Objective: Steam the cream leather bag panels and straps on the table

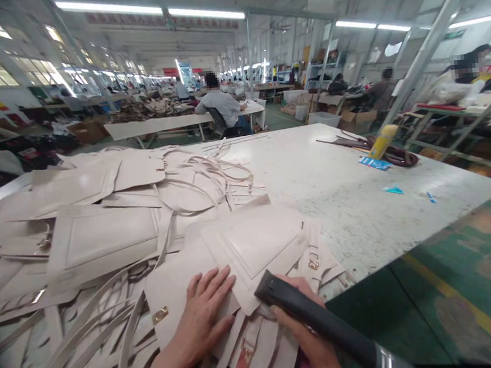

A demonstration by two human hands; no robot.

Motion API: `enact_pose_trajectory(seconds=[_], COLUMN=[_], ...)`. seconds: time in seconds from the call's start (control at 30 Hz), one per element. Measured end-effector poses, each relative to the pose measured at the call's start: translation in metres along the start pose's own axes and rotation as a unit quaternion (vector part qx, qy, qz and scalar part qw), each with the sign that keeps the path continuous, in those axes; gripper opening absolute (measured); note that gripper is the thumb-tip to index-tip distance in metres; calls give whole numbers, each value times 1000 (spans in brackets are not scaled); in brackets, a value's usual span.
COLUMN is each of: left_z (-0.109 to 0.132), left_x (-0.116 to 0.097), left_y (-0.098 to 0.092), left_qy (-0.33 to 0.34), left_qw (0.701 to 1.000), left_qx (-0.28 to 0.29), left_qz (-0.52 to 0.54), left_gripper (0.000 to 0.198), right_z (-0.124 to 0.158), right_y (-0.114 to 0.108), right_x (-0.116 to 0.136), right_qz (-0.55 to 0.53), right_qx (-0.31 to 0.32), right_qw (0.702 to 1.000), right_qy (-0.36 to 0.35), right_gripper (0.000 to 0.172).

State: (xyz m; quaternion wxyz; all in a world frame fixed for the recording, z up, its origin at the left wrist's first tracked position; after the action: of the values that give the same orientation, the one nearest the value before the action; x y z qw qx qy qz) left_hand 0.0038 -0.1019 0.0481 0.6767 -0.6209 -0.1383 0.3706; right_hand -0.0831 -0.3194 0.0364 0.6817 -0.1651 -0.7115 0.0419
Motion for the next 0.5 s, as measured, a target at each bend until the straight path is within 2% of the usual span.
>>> enact_pose_trajectory(seconds=[0.07, 0.17, 0.3, 0.4, 0.5], left_z=[-1, -3, -3, -3, -2], left_x=[1, -1, -1, 3, 7], left_y=[2, 4, 5, 3, 0], left_qy=[7, 18, 29, 35, 31], left_qw=[1000, 999, 998, 994, 991], left_qx=[-15, -33, -59, -91, -113], left_qz=[2, 5, 17, 39, 68], left_gripper=[70, 70, 67, 66, 63], right_z=[0, -1, -6, -5, 3], right_y=[15, 31, 53, 62, 61], right_x=[1, 7, 14, 10, 11], right_qz=[37, 95, 47, -4, 12], right_qx=[39, 40, 20, 42, 72], right_qw=[999, 992, 983, 982, 980], right_qy=[-11, -70, -175, -187, -184], right_gripper=[38, 32, 25, 29, 34])
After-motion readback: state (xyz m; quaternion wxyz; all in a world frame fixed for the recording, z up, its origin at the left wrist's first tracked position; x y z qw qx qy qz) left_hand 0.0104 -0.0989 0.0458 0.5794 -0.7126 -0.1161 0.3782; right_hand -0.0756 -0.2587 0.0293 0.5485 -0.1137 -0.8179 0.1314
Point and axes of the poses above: each hand's wrist, its own z-axis away from the middle knuckle, its own y-axis out of the palm, x = y × z, the point moved 9 cm from there along -z, towards the middle knuckle, and after that the axes turned 15 degrees about x, right-handed, at the moved point
